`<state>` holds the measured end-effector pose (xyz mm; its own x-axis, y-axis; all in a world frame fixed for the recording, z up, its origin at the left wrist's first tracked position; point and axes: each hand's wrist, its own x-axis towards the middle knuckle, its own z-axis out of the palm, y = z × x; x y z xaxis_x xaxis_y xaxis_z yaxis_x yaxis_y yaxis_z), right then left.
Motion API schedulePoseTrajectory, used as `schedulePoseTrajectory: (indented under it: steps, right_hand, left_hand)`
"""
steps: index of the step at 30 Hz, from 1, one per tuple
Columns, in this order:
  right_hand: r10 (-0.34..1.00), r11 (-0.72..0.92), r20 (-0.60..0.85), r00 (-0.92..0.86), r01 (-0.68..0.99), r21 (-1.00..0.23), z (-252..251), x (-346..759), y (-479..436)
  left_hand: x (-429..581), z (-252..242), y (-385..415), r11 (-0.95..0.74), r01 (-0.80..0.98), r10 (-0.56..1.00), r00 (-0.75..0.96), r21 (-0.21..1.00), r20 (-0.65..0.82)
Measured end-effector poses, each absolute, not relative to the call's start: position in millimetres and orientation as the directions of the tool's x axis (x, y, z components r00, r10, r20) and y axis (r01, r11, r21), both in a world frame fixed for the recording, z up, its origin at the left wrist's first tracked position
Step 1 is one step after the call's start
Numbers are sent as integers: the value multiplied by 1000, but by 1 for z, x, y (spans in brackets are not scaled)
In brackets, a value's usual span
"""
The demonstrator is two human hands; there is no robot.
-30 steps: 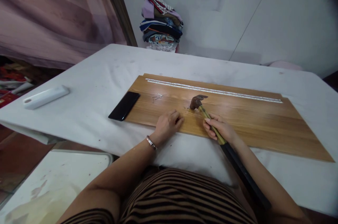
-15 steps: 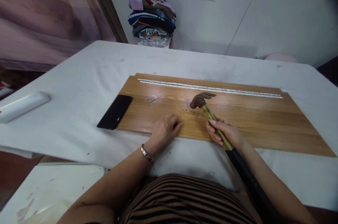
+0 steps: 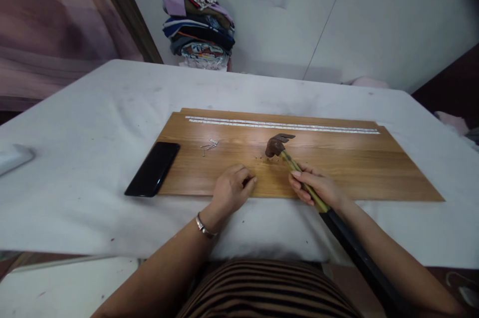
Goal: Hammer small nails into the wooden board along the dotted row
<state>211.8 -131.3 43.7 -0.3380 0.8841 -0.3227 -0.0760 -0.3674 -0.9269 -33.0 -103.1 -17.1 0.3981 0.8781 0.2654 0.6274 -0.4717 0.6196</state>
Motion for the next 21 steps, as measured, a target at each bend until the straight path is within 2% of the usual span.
schedulePoseTrajectory:
  steps: [6, 10, 12, 15, 18, 21]
  right_hand:
    - [892, -361, -311, -329, -101, -927, 49, 203, -135]
    - [885, -404, -366, -287, -85, -911, 47, 198, -138]
    - [878, -426, -392, -275, -77, -901, 47, 195, -139]
    - [893, -421, -398, -209, -79, -904, 48, 192, -138]
    - [925, -371, -361, -122, -69, -926, 51, 186, -131]
    - [965, -259, -255, -58, -69, -964, 55, 174, -121]
  left_hand:
    - [-33, -16, -102, -453, 491, 887, 332, 744, 321]
    - [-23, -7, -107, -384, 375, 909, 313, 844, 274]
    - [-15, 1, -109, -294, 275, 925, 324, 915, 199]
    - [3, 17, -105, -43, 66, 931, 364, 997, 16]
    - [24, 32, -94, 160, -104, 882, 462, 982, -95]
    - [44, 46, -82, 219, -202, 886, 451, 955, -108]
